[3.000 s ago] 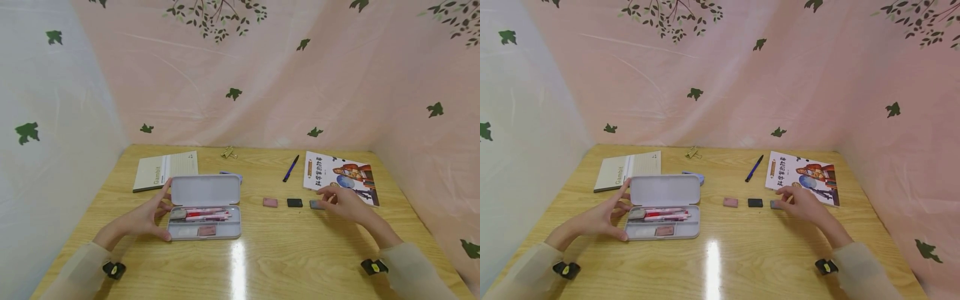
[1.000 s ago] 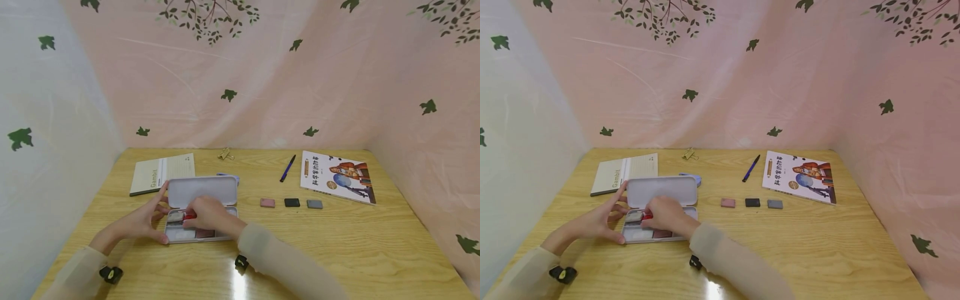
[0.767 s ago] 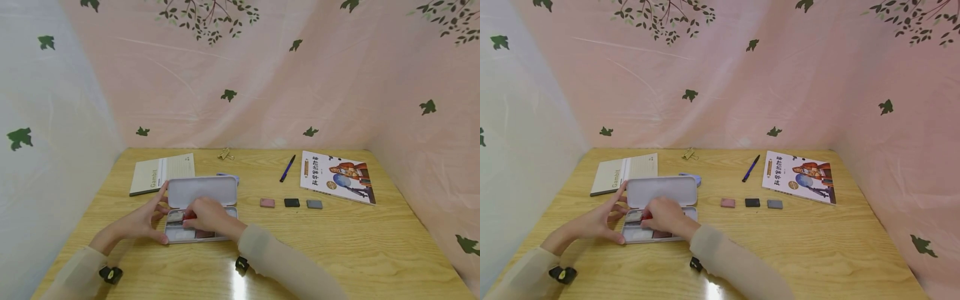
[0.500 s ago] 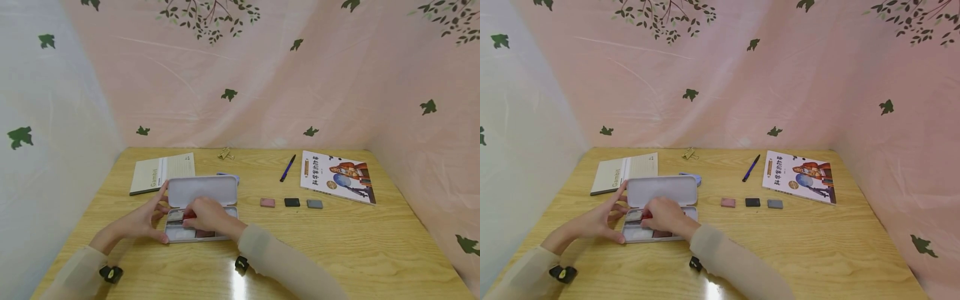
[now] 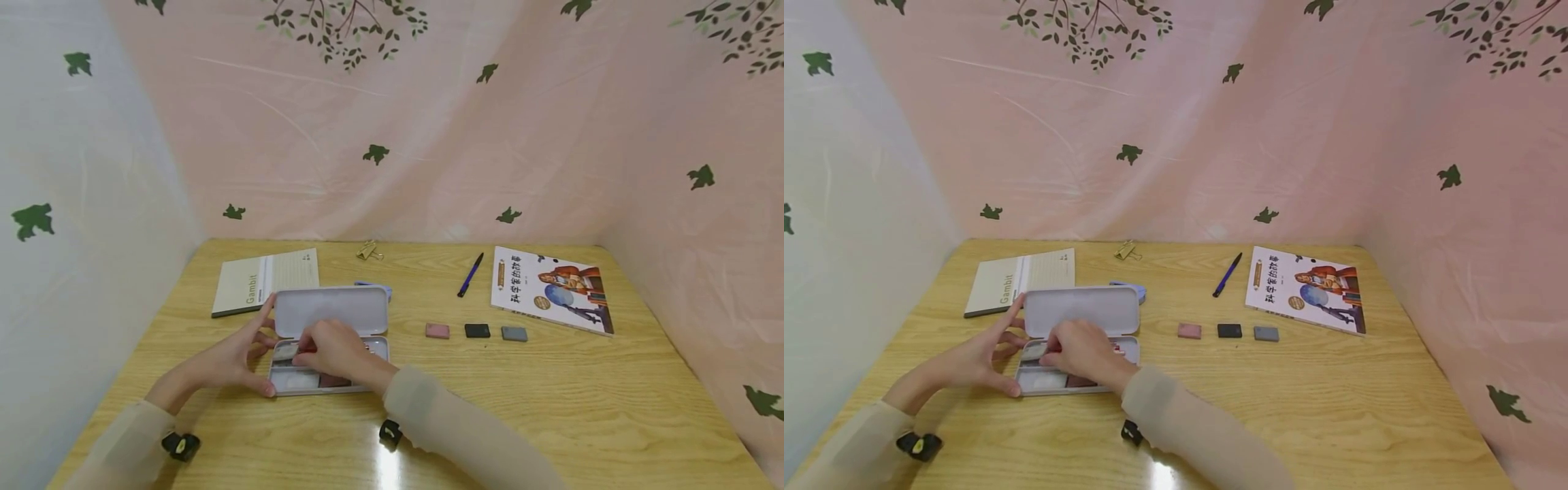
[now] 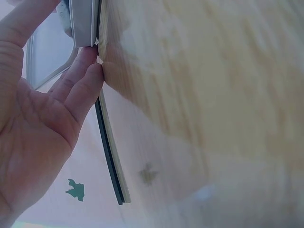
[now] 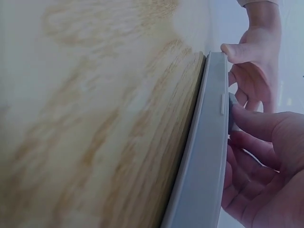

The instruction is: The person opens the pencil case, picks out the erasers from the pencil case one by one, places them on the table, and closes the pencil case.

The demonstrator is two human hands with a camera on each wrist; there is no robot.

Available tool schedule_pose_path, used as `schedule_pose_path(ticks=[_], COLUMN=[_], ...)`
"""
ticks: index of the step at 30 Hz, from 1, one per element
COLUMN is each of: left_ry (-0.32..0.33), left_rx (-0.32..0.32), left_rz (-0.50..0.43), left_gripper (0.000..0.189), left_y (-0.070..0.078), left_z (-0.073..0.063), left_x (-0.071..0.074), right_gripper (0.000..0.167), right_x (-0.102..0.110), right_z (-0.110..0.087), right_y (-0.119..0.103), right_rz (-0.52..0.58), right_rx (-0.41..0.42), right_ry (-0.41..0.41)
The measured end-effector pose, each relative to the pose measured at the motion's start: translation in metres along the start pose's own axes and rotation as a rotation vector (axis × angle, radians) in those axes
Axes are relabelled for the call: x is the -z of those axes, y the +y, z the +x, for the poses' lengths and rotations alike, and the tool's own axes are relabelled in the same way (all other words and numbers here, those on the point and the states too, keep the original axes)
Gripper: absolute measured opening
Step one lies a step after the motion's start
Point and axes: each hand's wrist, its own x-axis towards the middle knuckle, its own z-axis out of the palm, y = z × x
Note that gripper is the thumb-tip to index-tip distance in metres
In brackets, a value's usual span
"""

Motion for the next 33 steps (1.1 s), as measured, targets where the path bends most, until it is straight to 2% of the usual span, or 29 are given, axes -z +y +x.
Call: schedule_pose_path(ticks=[6, 11, 16, 18, 26, 33], left_ry=[0.006, 0.006, 0.005, 0.007, 0.012, 0.013], left_rx=[0.007, 0.014, 0.009, 0.012, 0.011, 0.031], left_rz=[0.016, 0.004, 0.006, 0.009, 0.026, 0.030], left_gripper=[0.147, 0.148, 0.148, 0.148, 0.147, 0.147], left_y=[0.000, 0.000, 0.000, 0.000, 0.001, 0.002], left_z=[-0.001, -0.001, -0.001, -0.001, -0.001, 0.000], left_x=[0.001, 0.001, 0.001, 0.001, 0.002, 0.001], right_gripper=[0.015, 0.014, 0.032, 0.034, 0.028, 0.026], right_x=[-0.001, -0.001, 0.006, 0.011, 0.041, 0.072], right_z=[0.003, 0.004, 0.002, -0.002, -0.031, -0.077], right_y=[0.001, 0.003, 0.007, 0.009, 0.030, 0.063], right_rz=[0.009, 0.070, 0.146, 0.178, 0.278, 0.309], right_rx=[0.009, 0.043, 0.098, 0.104, 0.141, 0.131], right_ry=[0.014, 0.039, 0.040, 0.034, 0.044, 0.071])
